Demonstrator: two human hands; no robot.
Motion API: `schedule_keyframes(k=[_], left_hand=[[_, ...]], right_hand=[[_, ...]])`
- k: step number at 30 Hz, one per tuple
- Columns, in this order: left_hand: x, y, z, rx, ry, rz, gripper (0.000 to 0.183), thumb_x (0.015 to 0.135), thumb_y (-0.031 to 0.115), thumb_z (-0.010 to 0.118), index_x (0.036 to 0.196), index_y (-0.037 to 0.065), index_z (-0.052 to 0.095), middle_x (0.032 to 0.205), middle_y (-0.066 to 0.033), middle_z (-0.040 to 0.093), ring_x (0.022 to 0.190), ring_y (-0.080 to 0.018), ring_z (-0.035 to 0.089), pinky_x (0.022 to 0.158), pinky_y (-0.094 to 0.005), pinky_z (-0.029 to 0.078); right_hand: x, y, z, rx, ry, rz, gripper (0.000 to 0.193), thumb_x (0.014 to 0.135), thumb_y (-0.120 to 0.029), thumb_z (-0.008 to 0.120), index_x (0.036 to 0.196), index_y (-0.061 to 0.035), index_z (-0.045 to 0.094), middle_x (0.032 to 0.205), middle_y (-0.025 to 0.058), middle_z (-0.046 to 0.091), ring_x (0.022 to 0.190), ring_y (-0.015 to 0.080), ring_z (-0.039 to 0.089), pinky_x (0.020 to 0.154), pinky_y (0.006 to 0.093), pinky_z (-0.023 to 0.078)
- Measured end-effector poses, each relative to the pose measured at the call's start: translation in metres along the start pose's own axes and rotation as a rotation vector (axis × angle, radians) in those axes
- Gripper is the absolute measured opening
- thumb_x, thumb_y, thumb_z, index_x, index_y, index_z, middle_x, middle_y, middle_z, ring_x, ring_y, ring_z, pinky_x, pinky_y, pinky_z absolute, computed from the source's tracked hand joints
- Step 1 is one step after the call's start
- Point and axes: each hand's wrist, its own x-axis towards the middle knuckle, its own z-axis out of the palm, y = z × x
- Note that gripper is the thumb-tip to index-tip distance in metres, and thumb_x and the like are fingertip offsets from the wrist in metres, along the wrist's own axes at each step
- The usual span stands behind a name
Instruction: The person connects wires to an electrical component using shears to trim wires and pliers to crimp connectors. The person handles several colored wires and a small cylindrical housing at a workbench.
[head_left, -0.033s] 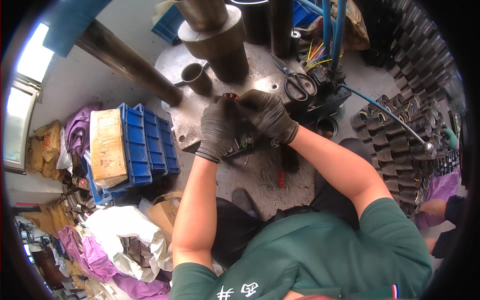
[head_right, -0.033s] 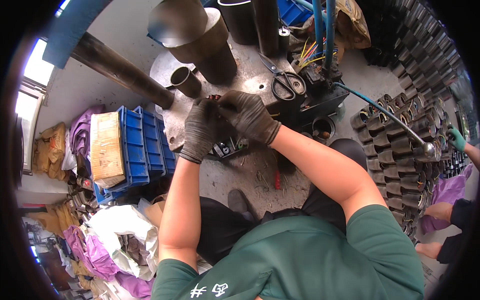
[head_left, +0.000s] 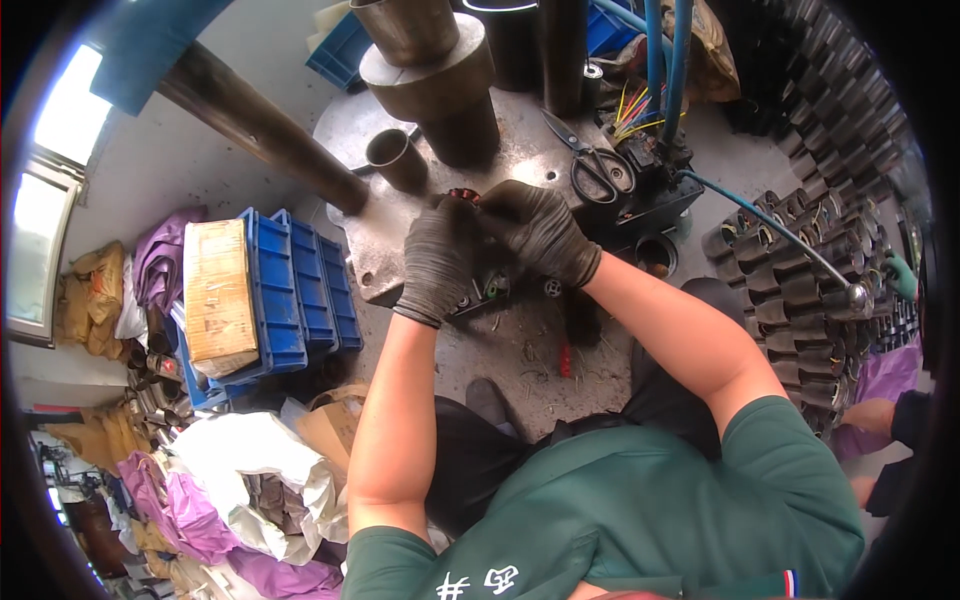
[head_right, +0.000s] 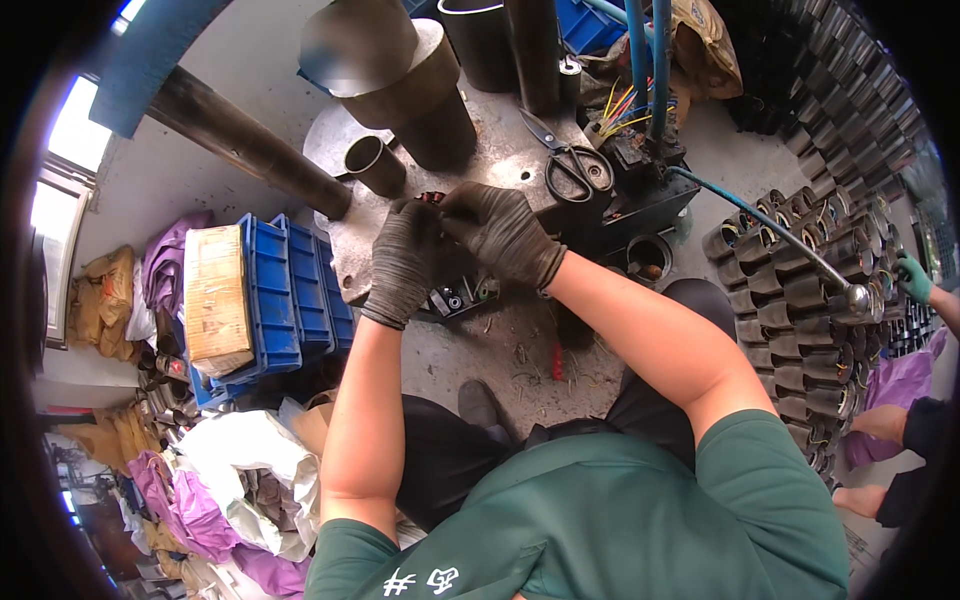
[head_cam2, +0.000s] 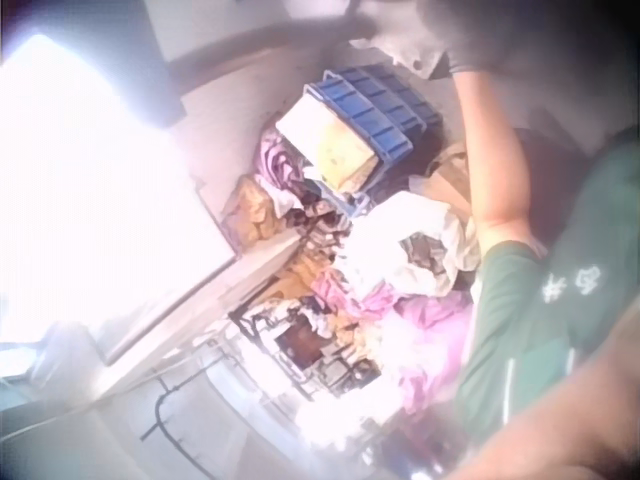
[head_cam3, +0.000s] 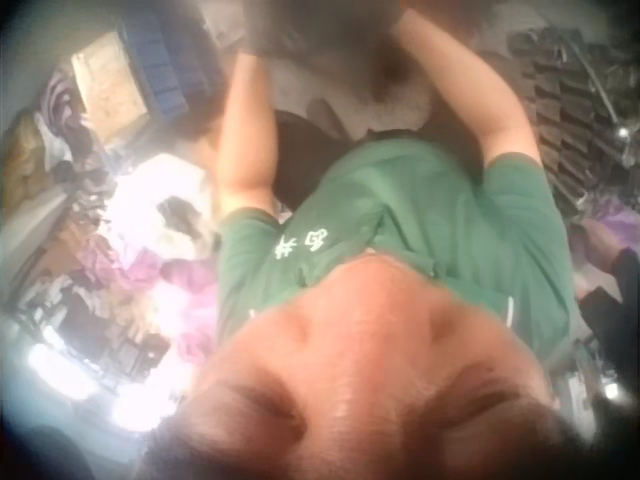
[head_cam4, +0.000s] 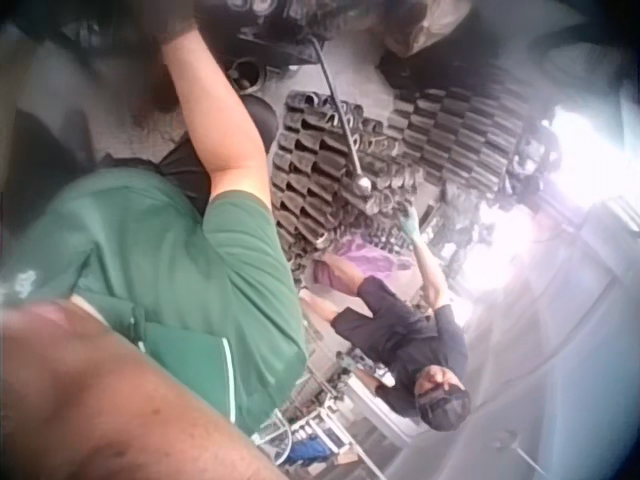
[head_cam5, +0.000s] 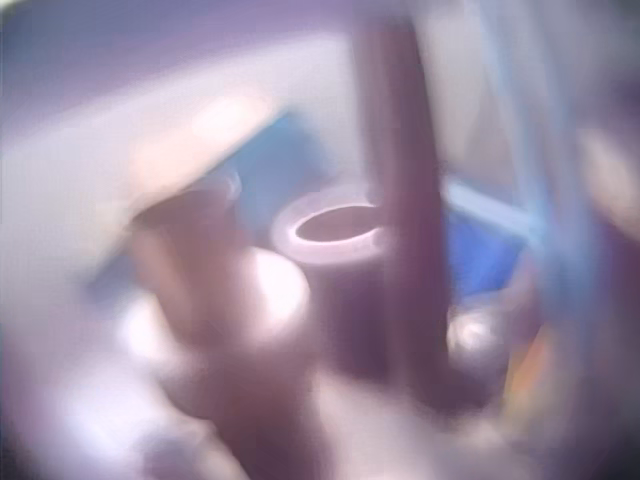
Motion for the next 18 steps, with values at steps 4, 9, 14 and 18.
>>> schedule_keyframes(k=[4,9,14,18], left_hand=[[-0.002,-0.01,0.008,-0.271,0.029,0.018,0.015,0.091,0.009,0.067,0.106,0.005,0.065,0.115,-0.0214,0.065,0.102,-0.0418,0.066,0.087,-0.0484,0.055],[-0.005,-0.014,-0.001,-0.076,0.051,0.137,0.016,0.092,0.009,0.066,0.107,0.004,0.066,0.115,-0.0236,0.064,0.103,-0.0423,0.066,0.088,-0.0478,0.055],[-0.004,-0.001,-0.001,-0.213,0.017,0.177,0.023,0.088,0.002,0.068,0.112,0.003,0.068,0.117,-0.0218,0.065,0.108,-0.0395,0.067,0.092,-0.0439,0.056],[0.003,-0.016,0.01,-0.218,-0.173,0.206,0.048,0.099,-0.001,0.053,0.146,0.004,0.056,0.139,-0.0138,0.064,0.12,-0.0222,0.065,0.095,-0.0314,0.051]], right_hand=[[0.002,-0.009,-0.01,0.305,-0.131,0.117,0.055,0.088,0.003,0.071,0.14,0.0005,0.054,0.12,0.0095,0.068,0.111,0.0172,0.065,0.1,0.0331,0.054],[0.001,-0.006,-0.012,0.359,-0.137,0.218,0.072,0.087,0.003,0.069,0.154,-0.0029,0.041,0.12,0.0099,0.067,0.108,0.0185,0.065,0.099,0.0326,0.054],[0.007,0.003,-0.018,0.149,-0.138,-0.001,0.089,0.087,-0.002,0.075,0.163,-0.0131,0.03,0.12,0.01,0.066,0.107,0.0185,0.064,0.098,0.0336,0.055],[0.009,0.014,-0.021,0.02,-0.149,0.152,0.085,0.085,-0.018,0.08,0.158,-0.0103,0.038,0.129,0.0162,0.069,0.115,0.0237,0.068,0.101,0.0384,0.056]])
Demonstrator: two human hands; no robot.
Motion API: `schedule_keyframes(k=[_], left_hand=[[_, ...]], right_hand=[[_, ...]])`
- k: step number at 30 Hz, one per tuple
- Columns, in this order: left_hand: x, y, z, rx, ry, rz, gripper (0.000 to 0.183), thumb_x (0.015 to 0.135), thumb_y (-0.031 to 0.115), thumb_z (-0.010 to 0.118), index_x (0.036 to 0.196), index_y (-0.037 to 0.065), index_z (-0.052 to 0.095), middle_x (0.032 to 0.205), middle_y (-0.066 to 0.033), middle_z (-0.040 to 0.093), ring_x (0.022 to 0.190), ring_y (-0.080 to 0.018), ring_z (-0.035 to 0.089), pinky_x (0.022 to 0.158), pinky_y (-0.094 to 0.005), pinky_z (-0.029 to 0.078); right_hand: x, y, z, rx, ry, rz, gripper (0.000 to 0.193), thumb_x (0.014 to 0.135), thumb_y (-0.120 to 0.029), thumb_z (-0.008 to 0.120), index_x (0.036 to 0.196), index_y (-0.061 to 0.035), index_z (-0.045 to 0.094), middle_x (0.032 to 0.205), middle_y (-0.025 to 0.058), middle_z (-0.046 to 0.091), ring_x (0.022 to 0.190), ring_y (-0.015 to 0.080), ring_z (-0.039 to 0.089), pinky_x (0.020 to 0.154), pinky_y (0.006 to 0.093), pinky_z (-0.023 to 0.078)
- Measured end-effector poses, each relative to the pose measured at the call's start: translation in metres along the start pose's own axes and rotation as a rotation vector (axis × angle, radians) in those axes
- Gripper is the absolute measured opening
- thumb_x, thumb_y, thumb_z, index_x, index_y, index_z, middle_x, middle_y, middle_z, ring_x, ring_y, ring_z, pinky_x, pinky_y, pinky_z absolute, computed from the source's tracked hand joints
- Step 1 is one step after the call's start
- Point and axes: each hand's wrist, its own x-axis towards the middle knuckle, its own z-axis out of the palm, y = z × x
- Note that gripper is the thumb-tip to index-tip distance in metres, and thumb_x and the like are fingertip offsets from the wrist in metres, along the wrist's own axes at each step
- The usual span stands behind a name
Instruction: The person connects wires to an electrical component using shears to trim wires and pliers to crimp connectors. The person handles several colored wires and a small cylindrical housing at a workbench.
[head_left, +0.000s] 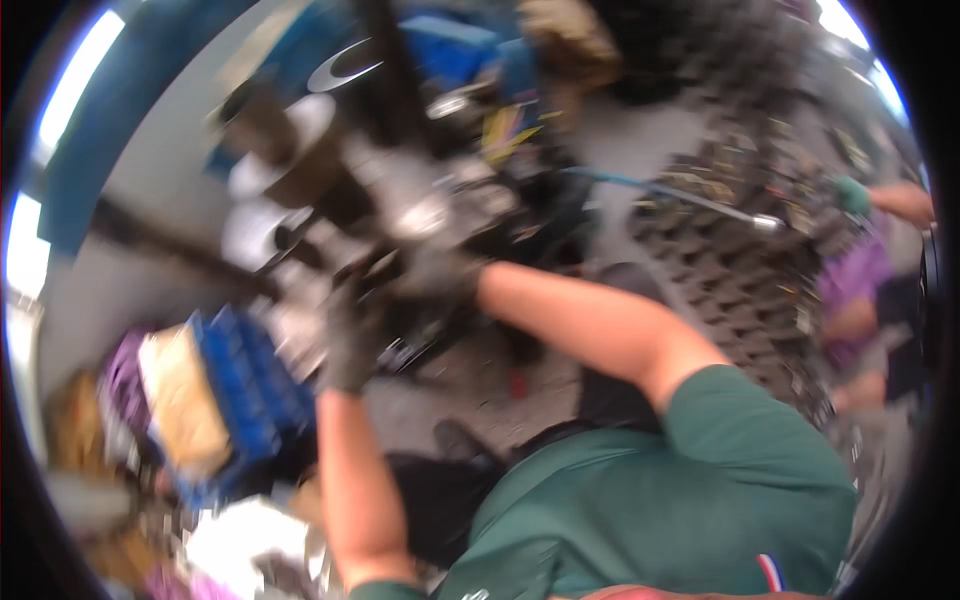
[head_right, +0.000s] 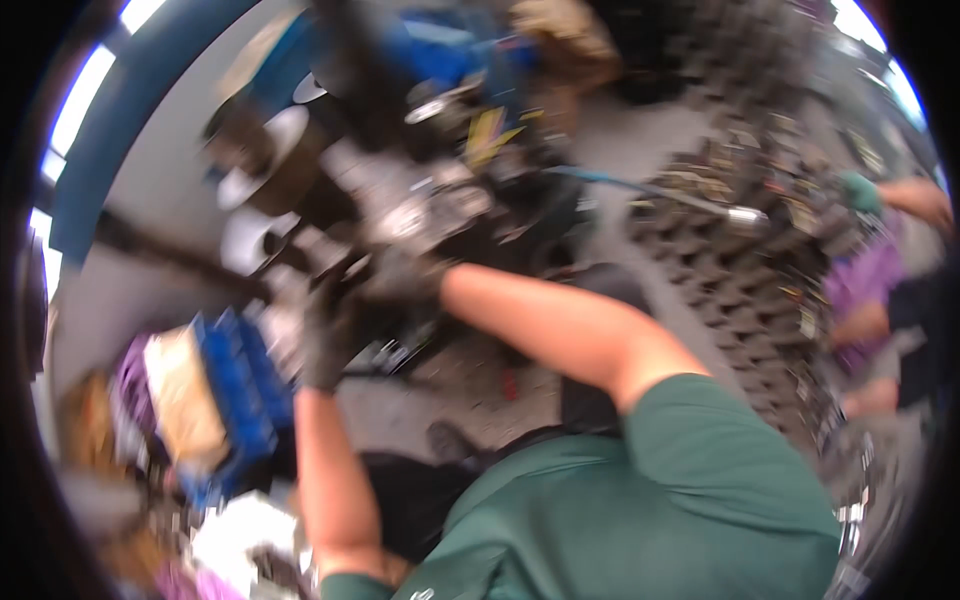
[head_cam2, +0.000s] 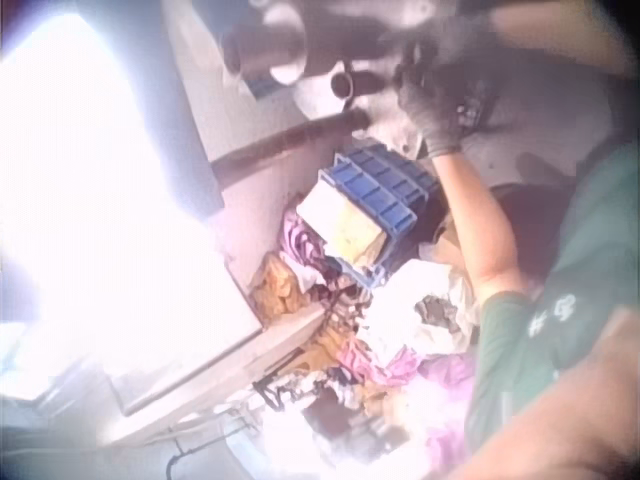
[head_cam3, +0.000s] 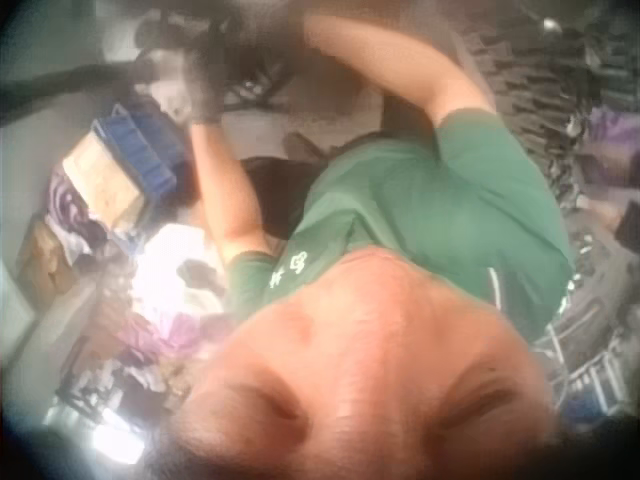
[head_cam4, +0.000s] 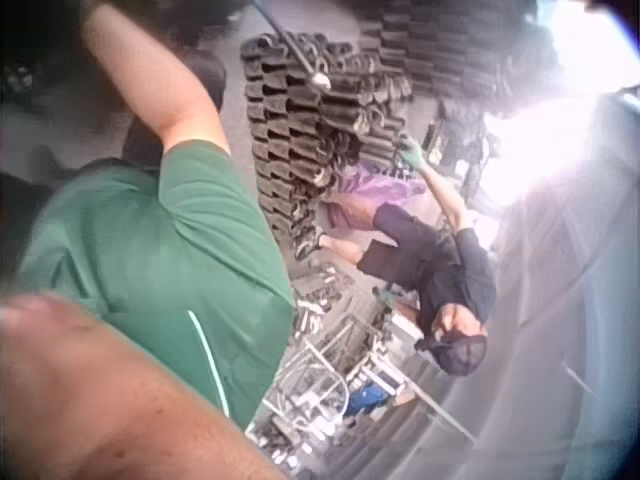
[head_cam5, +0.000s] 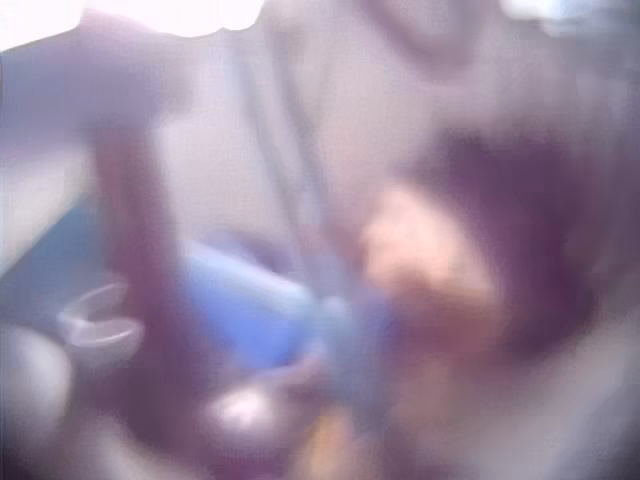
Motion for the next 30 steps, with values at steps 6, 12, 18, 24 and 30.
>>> schedule_keyframes(k=[6,12,18,24,30], left_hand=[[-0.006,-0.059,-0.009,-0.15,-0.006,-0.02,0.038,0.097,-0.001,0.056,0.135,0.0,0.059,0.131,-0.0085,0.061,0.118,-0.0183,0.058,0.099,-0.0306,0.049],[-0.006,-0.011,0.004,-0.217,0.116,-0.095,0.023,0.098,0.005,0.056,0.12,0.0,0.061,0.118,-0.0059,0.06,0.113,-0.0167,0.057,0.095,-0.0298,0.048],[-0.009,-0.013,0.011,-0.458,0.276,-0.238,0.029,0.101,0.016,0.055,0.124,0.0,0.061,0.123,-0.0078,0.063,0.112,-0.0183,0.059,0.097,-0.0305,0.047],[-0.001,-0.07,0.035,-0.814,0.388,-0.254,0.032,0.102,0.016,0.054,0.127,-0.002,0.061,0.122,-0.0061,0.063,0.113,-0.017,0.055,0.1,-0.0285,0.044],[-0.004,-0.052,0.034,-1.004,0.375,-0.487,0.031,0.103,0.014,0.051,0.127,0.0,0.062,0.119,-0.0042,0.063,0.113,-0.0151,0.052,0.101,-0.0263,0.042]], right_hand=[[0.022,0.023,0.003,-0.215,0.134,-0.312,0.1,0.076,-0.023,0.081,0.162,-0.0095,0.032,0.115,0.0171,0.072,0.103,0.0261,0.071,0.091,0.0391,0.057],[0.005,-0.008,-0.012,-0.065,-0.037,-0.118,0.09,0.076,-0.012,0.076,0.158,-0.0087,0.039,0.104,0.0145,0.072,0.097,0.024,0.07,0.085,0.0366,0.056],[0.004,-0.014,-0.006,-0.227,-0.08,-0.236,0.055,0.081,-0.013,0.068,0.136,-0.0127,0.059,0.105,0.0152,0.073,0.101,0.0308,0.07,0.086,0.0394,0.054],[0.012,-0.001,-0.006,-0.229,-0.051,-0.296,0.048,0.083,-0.012,0.068,0.13,-0.0096,0.061,0.106,0.0174,0.071,0.102,0.0337,0.069,0.087,0.0415,0.053],[0.011,-0.006,0.007,-0.179,-0.111,-0.268,0.056,0.08,-0.01,0.071,0.135,-0.0084,0.061,0.106,0.0178,0.07,0.103,0.0336,0.067,0.088,0.0408,0.051]])
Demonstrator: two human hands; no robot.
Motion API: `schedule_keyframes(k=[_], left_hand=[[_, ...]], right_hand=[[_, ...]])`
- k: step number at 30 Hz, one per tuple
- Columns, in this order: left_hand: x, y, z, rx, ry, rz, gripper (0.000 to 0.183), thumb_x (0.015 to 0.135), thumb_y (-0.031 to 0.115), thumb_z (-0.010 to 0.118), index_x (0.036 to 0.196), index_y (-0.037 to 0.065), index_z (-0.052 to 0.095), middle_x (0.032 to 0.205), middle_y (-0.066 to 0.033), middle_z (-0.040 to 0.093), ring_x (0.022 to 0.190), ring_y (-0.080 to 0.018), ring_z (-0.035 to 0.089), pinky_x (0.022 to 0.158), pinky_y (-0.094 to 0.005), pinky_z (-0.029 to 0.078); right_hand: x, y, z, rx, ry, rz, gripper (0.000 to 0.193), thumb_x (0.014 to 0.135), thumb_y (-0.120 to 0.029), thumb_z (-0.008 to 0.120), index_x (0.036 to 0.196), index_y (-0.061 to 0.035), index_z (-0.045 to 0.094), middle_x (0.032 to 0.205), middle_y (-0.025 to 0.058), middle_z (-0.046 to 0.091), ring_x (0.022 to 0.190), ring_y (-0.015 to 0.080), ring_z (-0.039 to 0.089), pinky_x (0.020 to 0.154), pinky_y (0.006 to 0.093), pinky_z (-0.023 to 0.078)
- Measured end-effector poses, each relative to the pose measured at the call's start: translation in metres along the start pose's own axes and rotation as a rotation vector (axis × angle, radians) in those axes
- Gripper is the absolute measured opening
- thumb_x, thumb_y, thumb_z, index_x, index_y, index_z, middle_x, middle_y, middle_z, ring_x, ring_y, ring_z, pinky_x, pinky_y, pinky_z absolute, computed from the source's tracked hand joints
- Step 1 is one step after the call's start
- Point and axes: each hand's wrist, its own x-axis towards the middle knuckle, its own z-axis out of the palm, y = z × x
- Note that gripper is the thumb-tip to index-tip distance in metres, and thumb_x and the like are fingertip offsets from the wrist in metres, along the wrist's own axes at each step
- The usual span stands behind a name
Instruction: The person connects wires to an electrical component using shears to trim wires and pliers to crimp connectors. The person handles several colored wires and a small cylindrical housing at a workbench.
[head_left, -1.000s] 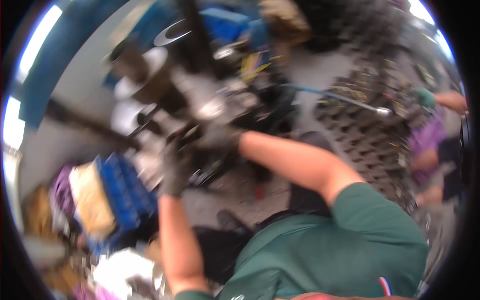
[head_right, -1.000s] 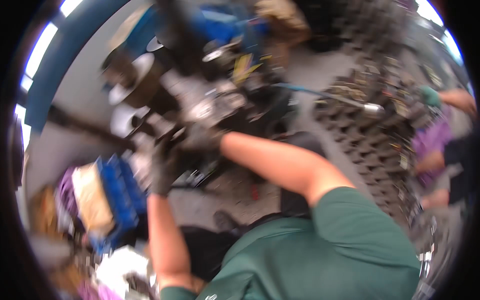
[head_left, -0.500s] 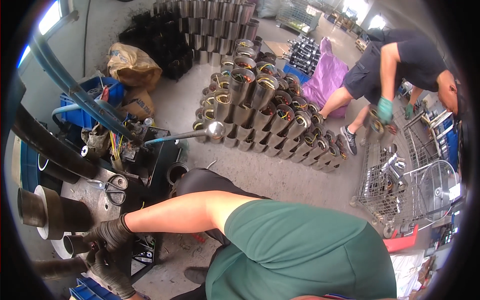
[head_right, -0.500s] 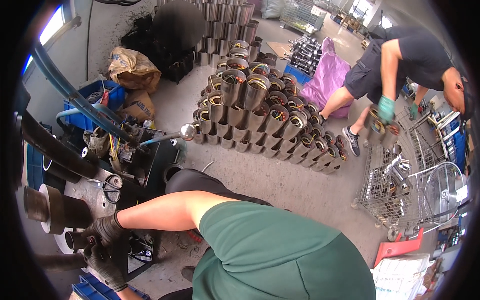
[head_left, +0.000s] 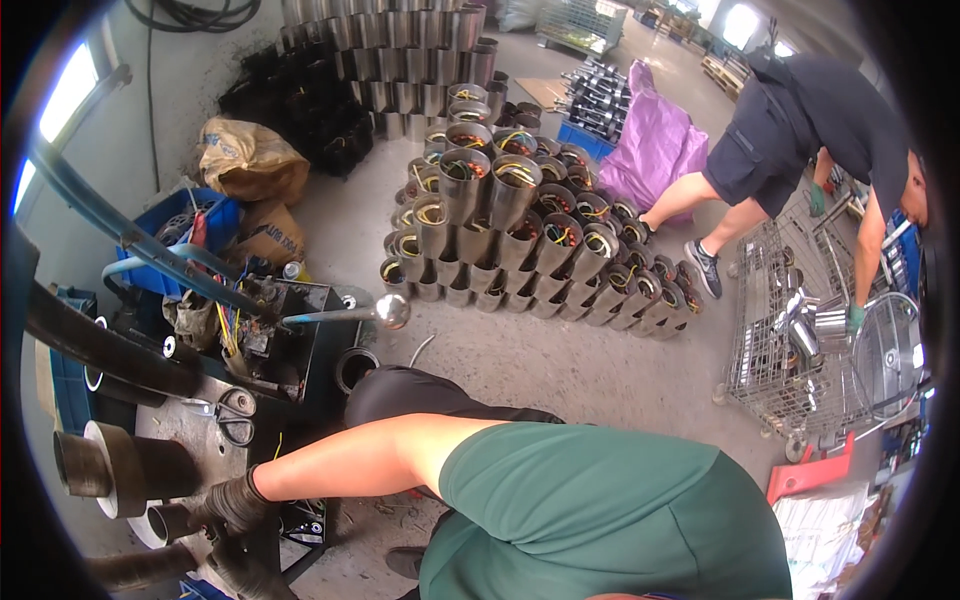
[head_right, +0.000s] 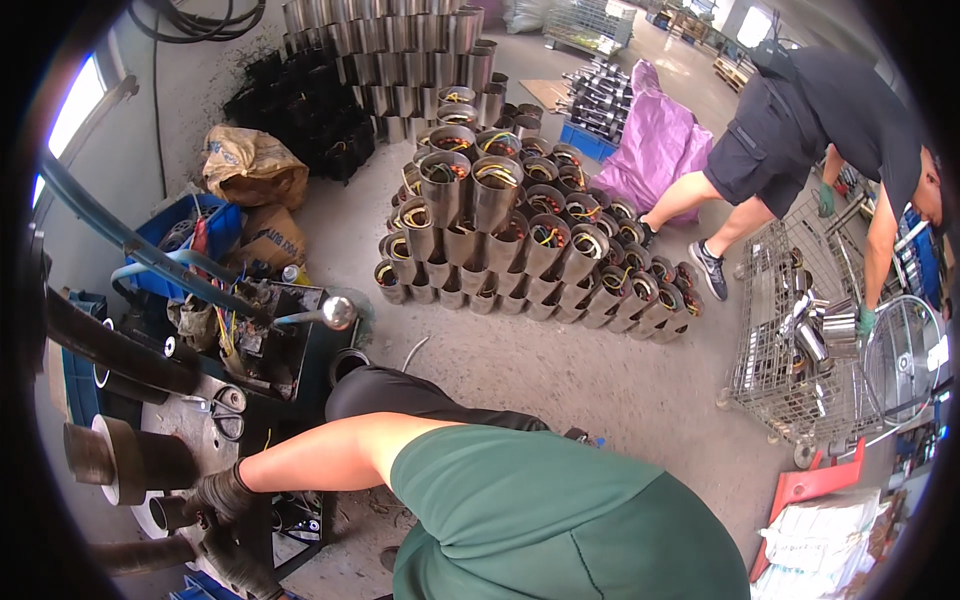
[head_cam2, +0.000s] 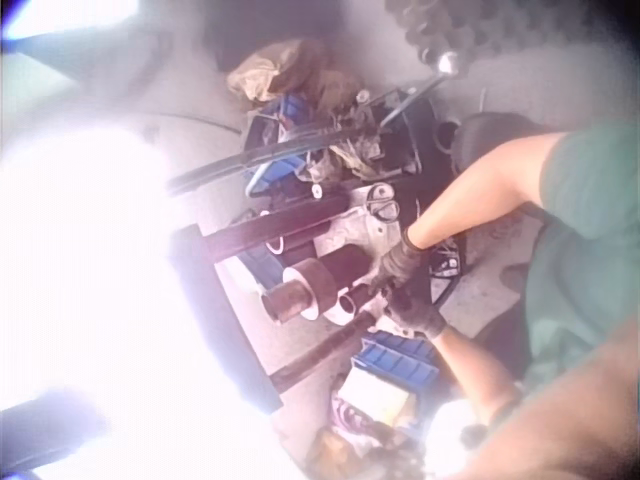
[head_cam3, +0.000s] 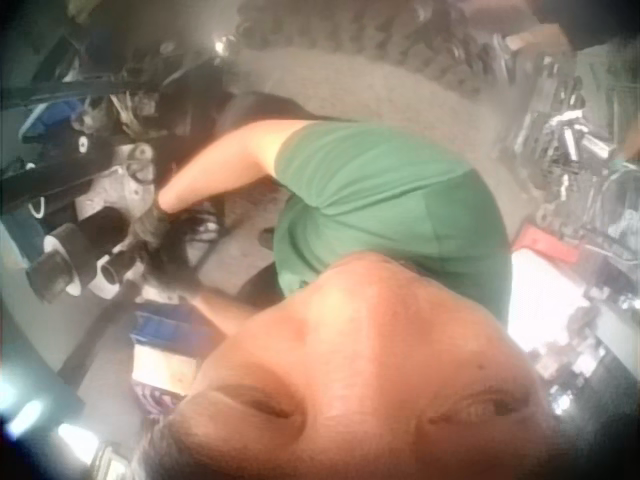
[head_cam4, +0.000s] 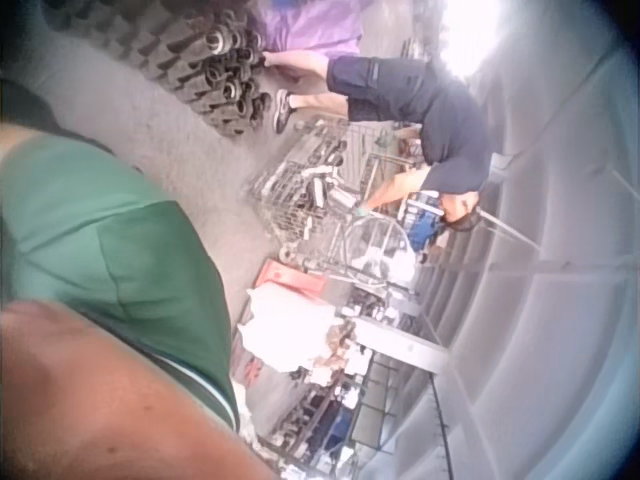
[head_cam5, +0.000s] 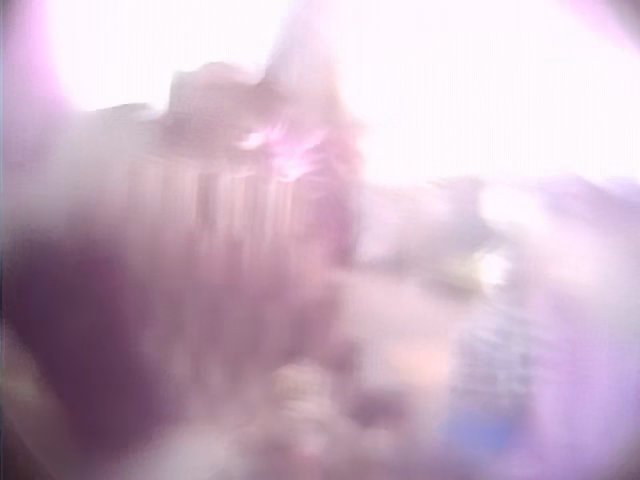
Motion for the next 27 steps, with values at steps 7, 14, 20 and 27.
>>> schedule_keyframes(k=[7,14,20,27], left_hand=[[-0.025,0.021,0.021,0.517,0.018,0.401,0.033,0.104,0.012,0.05,0.13,-0.004,0.061,0.12,-0.0049,0.064,0.113,-0.017,0.055,0.102,-0.0288,0.045],[-0.052,0.036,-0.008,0.75,0.012,0.518,0.035,0.105,0.01,0.05,0.134,-0.006,0.06,0.123,-0.0068,0.064,0.115,-0.0203,0.058,0.106,-0.0325,0.047],[-0.055,0.029,0.018,0.527,-0.023,0.419,0.026,0.098,0.001,0.059,0.123,-0.002,0.064,0.122,-0.0095,0.065,0.112,-0.024,0.06,0.101,-0.0364,0.051],[-0.066,0.021,0.0,0.574,0.21,0.25,0.02,0.096,0.001,0.065,0.115,0.001,0.069,0.117,-0.0117,0.074,0.107,-0.02,0.068,0.096,-0.0318,0.054]], right_hand=[[0.016,0.007,0.004,-0.143,-0.039,-0.031,0.047,0.079,-0.017,0.075,0.124,-0.0066,0.068,0.112,0.0175,0.067,0.105,0.0337,0.066,0.088,0.0412,0.051],[0.011,-0.004,0.008,-0.19,0.046,-0.187,0.042,0.077,-0.027,0.078,0.112,-0.0044,0.072,0.125,0.0223,0.061,0.11,0.038,0.062,0.096,0.0419,0.05],[0.0,0.02,0.013,-0.23,0.242,-0.152,0.036,0.075,-0.022,0.078,0.107,-0.0068,0.073,0.102,0.0197,0.073,0.095,0.0375,0.07,0.088,0.0444,0.054],[-0.012,-0.017,0.015,-0.176,-0.011,0.163,0.045,0.081,-0.03,0.077,0.121,-0.0101,0.069,0.105,0.0172,0.076,0.098,0.029,0.074,0.09,0.0399,0.058]])
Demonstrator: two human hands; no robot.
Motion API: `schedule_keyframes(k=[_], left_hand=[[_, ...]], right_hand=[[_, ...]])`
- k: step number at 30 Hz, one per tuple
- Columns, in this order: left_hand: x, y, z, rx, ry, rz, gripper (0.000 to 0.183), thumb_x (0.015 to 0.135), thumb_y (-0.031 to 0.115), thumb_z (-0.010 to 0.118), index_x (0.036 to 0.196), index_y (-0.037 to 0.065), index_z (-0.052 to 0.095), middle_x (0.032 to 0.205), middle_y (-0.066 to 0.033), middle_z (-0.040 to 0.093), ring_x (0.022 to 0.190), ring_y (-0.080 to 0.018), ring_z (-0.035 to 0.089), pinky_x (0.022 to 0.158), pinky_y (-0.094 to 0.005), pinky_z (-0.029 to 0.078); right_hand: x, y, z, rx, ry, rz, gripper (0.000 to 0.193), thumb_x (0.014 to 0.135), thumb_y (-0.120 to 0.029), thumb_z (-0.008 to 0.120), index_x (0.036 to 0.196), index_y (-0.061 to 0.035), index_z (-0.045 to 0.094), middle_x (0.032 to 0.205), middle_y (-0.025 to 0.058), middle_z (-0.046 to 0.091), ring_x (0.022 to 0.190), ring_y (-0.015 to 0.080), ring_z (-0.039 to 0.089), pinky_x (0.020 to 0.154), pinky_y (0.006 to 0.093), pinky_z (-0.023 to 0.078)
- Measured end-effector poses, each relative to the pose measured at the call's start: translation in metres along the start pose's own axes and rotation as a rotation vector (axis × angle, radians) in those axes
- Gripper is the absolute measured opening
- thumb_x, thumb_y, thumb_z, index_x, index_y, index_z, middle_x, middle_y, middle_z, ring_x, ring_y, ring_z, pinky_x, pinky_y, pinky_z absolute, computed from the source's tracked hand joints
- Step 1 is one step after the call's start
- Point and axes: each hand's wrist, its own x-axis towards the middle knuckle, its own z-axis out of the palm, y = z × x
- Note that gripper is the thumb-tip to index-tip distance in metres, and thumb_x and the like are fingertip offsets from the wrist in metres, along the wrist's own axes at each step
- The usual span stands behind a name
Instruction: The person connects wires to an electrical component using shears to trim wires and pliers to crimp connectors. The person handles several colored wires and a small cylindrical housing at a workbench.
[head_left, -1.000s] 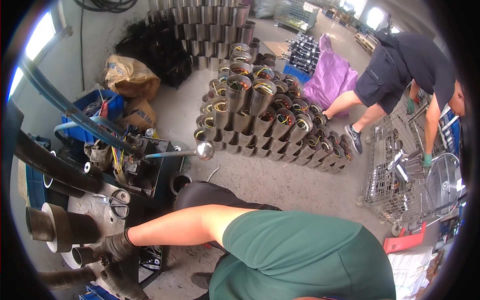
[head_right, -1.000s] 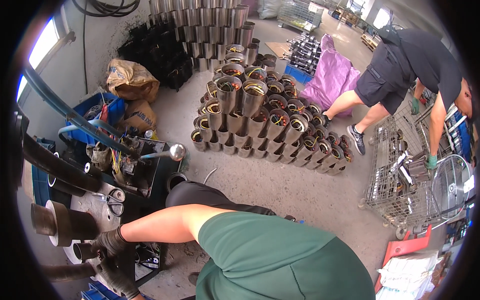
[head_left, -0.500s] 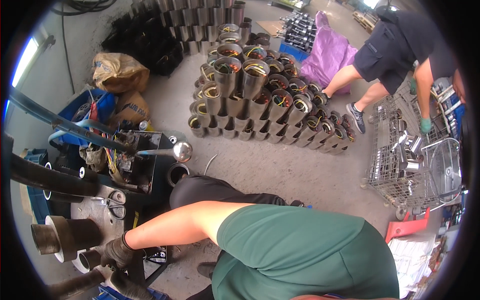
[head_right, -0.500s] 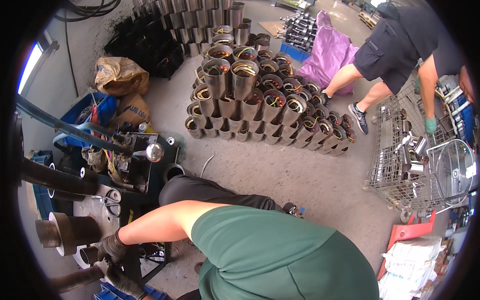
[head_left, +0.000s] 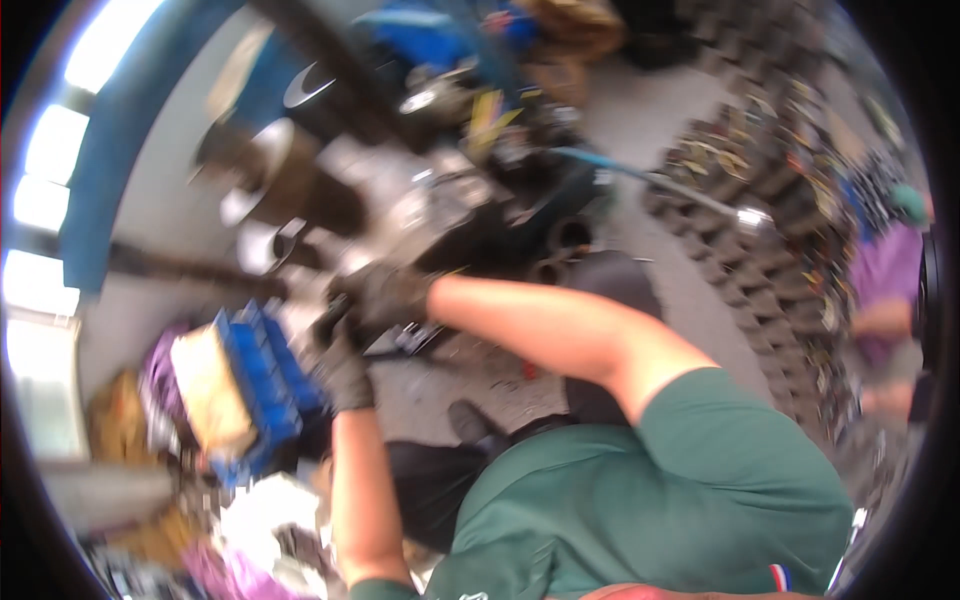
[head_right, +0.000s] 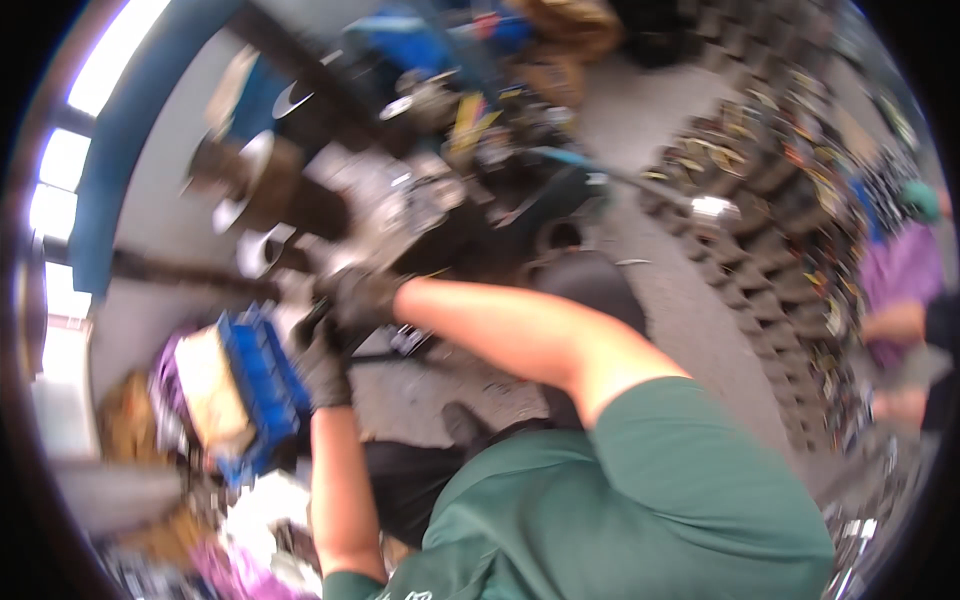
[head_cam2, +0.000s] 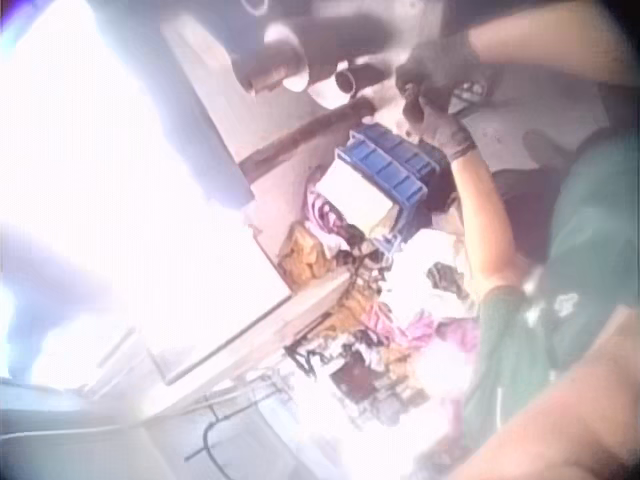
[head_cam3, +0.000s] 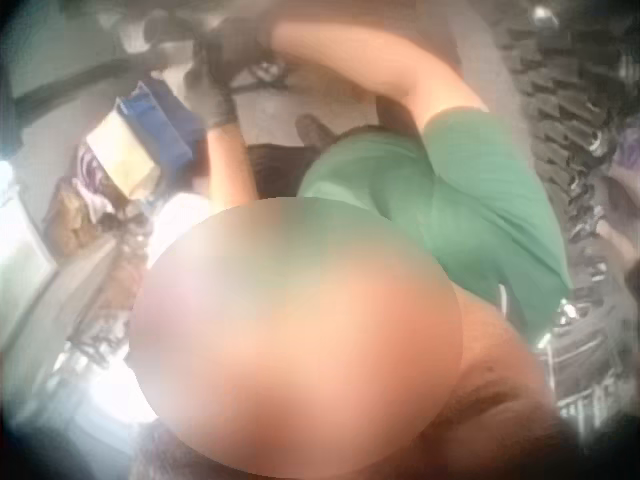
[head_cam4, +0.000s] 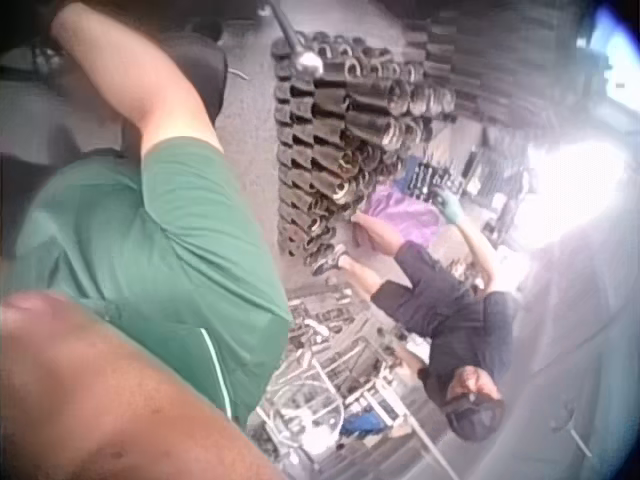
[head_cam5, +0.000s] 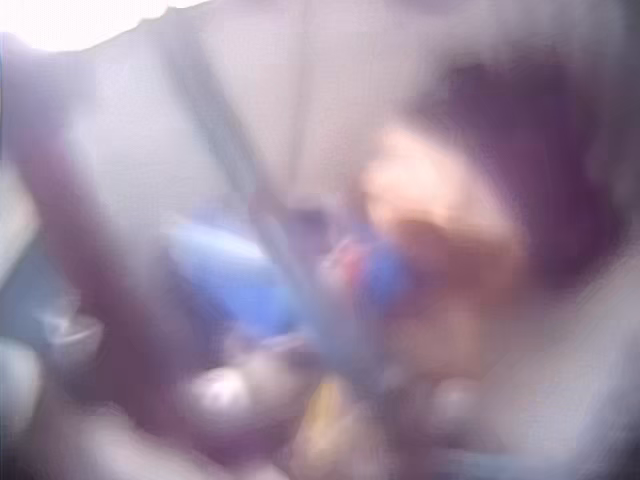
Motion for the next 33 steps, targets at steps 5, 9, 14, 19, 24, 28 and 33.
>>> schedule_keyframes(k=[5,9,14,19,24,28,33], left_hand=[[-0.009,0.015,0.008,-0.221,0.018,0.043,0.013,0.097,0.009,0.065,0.108,0.005,0.07,0.099,-0.0041,0.07,0.086,-0.0136,0.064,0.079,-0.0274,0.053],[-0.01,0.005,-0.009,-0.359,0.005,0.022,0.024,0.094,0.003,0.057,0.116,0.004,0.065,0.104,-0.0062,0.068,0.093,-0.0154,0.064,0.086,-0.0292,0.054],[0.013,0.018,-0.003,-0.316,-0.092,0.033,0.035,0.091,-0.005,0.057,0.125,0.003,0.06,0.112,-0.0086,0.067,0.103,-0.0174,0.064,0.09,-0.0303,0.055],[0.013,0.016,-0.009,-0.329,-0.214,0.101,0.041,0.088,-0.008,0.064,0.126,0.006,0.06,0.115,-0.0075,0.068,0.106,-0.0171,0.065,0.094,-0.0309,0.055],[-0.01,0.04,-0.001,0.642,-0.02,0.572,0.047,0.076,-0.004,0.079,0.121,0.006,0.064,0.111,-0.0134,0.067,0.103,-0.03,0.068,0.093,-0.0384,0.056],[-0.007,0.043,-0.007,0.693,-0.055,0.629,0.04,0.08,0.003,0.077,0.119,0.009,0.066,0.104,-0.0173,0.068,0.094,-0.0358,0.068,0.083,-0.043,0.056],[-0.005,0.039,-0.014,0.878,-0.078,0.648,0.029,0.085,0.007,0.07,0.114,0.01,0.066,0.098,-0.016,0.068,0.089,-0.0365,0.067,0.077,-0.0456,0.056]], right_hand=[[0.007,0.017,0.015,0.446,0.116,-0.2,0.025,0.091,-0.004,0.067,0.116,-0.0035,0.064,0.107,0.0129,0.074,0.103,0.0211,0.069,0.096,0.0365,0.055],[0.006,-0.006,0.02,0.776,0.054,0.024,0.023,0.088,0.008,0.064,0.108,-0.0023,0.063,0.105,0.0048,0.071,0.101,0.0149,0.066,0.093,0.0327,0.054],[0.008,0.017,0.021,0.438,0.109,-0.13,0.022,0.088,0.002,0.065,0.109,-0.004,0.063,0.102,0.0103,0.072,0.1,0.0187,0.069,0.091,0.0353,0.055],[0.008,0.012,0.014,0.131,0.119,-0.127,0.023,0.089,-0.009,0.068,0.111,-0.008,0.064,0.099,0.0186,0.072,0.097,0.0356,0.072,0.087,0.0427,0.056],[0.01,0.017,0.016,0.12,0.11,-0.08,0.021,0.09,-0.009,0.068,0.111,-0.0091,0.064,0.098,0.0187,0.072,0.095,0.0366,0.072,0.084,0.0442,0.056],[0.012,0.024,0.019,0.154,0.113,-0.092,0.022,0.09,-0.007,0.068,0.111,-0.0095,0.064,0.096,0.0174,0.072,0.093,0.0339,0.072,0.083,0.0429,0.056],[0.009,0.021,0.018,0.151,0.133,-0.12,0.026,0.087,-0.004,0.068,0.112,-0.0096,0.064,0.096,0.0164,0.073,0.092,0.0313,0.072,0.084,0.0413,0.057]])
